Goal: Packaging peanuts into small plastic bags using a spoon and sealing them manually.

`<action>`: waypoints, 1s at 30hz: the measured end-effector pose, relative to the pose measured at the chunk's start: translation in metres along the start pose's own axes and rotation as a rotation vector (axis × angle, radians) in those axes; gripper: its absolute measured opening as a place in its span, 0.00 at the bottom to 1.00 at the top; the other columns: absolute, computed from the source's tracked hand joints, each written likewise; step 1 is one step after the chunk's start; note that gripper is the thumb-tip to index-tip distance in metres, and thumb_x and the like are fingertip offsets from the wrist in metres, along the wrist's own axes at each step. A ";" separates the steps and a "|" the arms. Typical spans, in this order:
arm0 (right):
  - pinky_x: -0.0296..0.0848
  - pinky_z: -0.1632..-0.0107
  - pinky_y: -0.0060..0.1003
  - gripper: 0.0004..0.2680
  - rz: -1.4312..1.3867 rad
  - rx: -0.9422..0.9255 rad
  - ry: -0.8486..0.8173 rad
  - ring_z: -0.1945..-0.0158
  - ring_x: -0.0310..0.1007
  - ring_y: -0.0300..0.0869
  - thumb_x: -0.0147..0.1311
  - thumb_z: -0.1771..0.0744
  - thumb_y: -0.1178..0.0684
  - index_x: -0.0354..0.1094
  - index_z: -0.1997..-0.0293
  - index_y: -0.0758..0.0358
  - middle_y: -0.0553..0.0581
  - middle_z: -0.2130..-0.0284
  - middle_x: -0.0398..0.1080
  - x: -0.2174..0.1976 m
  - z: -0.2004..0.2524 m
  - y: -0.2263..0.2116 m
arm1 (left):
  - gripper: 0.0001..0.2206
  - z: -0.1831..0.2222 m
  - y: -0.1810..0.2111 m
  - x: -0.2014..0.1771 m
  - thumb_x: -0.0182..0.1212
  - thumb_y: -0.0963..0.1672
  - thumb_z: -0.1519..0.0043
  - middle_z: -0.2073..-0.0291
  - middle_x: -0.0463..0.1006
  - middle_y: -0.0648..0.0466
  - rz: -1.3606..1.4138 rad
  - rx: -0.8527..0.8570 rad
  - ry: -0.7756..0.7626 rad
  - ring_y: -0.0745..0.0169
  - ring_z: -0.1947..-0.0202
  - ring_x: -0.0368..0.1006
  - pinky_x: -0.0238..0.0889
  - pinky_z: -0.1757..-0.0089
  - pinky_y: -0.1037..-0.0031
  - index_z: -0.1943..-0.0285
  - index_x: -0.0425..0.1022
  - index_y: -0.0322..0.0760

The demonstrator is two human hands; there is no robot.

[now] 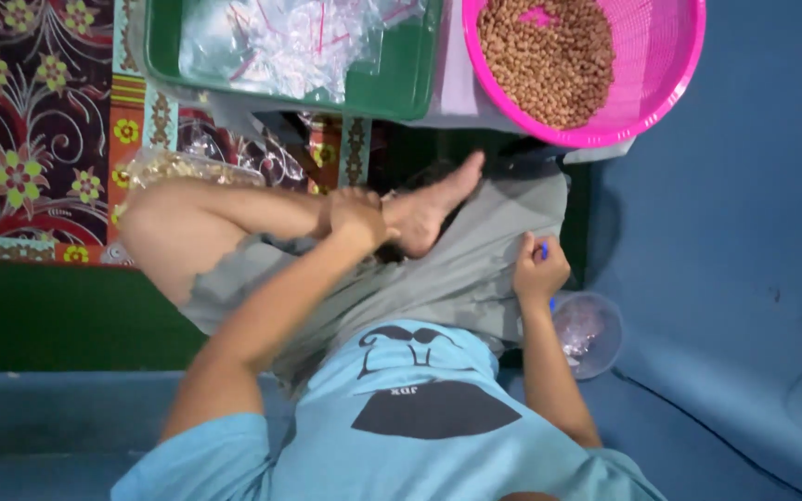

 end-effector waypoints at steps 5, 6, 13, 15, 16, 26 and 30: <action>0.69 0.69 0.39 0.10 -0.033 -0.037 0.012 0.75 0.71 0.57 0.63 0.32 0.50 0.68 0.73 0.52 0.58 0.86 0.61 0.015 -0.013 -0.002 | 0.43 -0.019 0.001 0.000 0.41 0.68 0.40 0.35 0.69 0.45 -0.005 0.017 -0.009 0.44 0.36 0.64 0.54 0.44 0.53 0.28 0.61 0.39; 0.69 0.69 0.37 0.10 -0.041 0.001 0.009 0.76 0.70 0.55 0.65 0.33 0.50 0.68 0.74 0.51 0.56 0.86 0.60 0.021 -0.017 0.001 | 0.44 -0.023 0.001 0.000 0.39 0.69 0.41 0.37 0.71 0.47 -0.010 0.052 -0.018 0.46 0.37 0.66 0.56 0.44 0.55 0.29 0.63 0.40; 0.68 0.70 0.42 0.11 0.055 -0.011 -0.069 0.77 0.70 0.55 0.64 0.33 0.51 0.67 0.75 0.56 0.56 0.87 0.62 0.028 -0.047 -0.043 | 0.30 -0.003 -0.008 -0.030 0.45 0.60 0.35 0.48 0.81 0.45 0.199 0.255 0.043 0.43 0.44 0.76 0.65 0.48 0.54 0.41 0.74 0.35; 0.68 0.69 0.41 0.10 0.054 0.008 -0.070 0.76 0.70 0.55 0.63 0.33 0.51 0.67 0.74 0.55 0.57 0.86 0.62 0.029 -0.045 -0.037 | 0.30 0.001 -0.021 -0.039 0.48 0.60 0.35 0.46 0.81 0.46 0.226 0.262 -0.014 0.45 0.42 0.76 0.67 0.48 0.55 0.41 0.76 0.36; 0.69 0.68 0.40 0.10 0.049 0.021 -0.068 0.75 0.71 0.55 0.63 0.32 0.51 0.68 0.73 0.55 0.58 0.85 0.62 0.030 -0.044 -0.033 | 0.29 0.003 -0.027 -0.043 0.50 0.59 0.36 0.44 0.82 0.48 0.254 0.266 -0.064 0.46 0.41 0.77 0.69 0.47 0.56 0.40 0.77 0.36; 0.69 0.67 0.39 0.11 0.123 0.032 -0.037 0.74 0.71 0.55 0.63 0.32 0.52 0.67 0.73 0.55 0.56 0.84 0.64 0.013 -0.028 -0.047 | 0.23 0.100 -0.055 -0.157 0.63 0.51 0.38 0.44 0.78 0.35 0.703 0.713 -0.093 0.30 0.41 0.73 0.68 0.45 0.47 0.36 0.75 0.36; 0.70 0.66 0.41 0.11 0.158 0.002 -0.074 0.73 0.72 0.56 0.64 0.33 0.50 0.66 0.73 0.53 0.56 0.83 0.64 0.023 -0.033 -0.050 | 0.13 0.107 -0.097 -0.215 0.61 0.49 0.35 0.58 0.82 0.42 0.892 0.898 0.616 0.36 0.52 0.76 0.70 0.52 0.53 0.48 0.80 0.41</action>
Point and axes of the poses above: each hand's wrist, its own z-axis away from the middle knuckle, its own x-axis out of the palm, y = z × x, the point moved 3 cm from there along -z, towards the middle knuckle
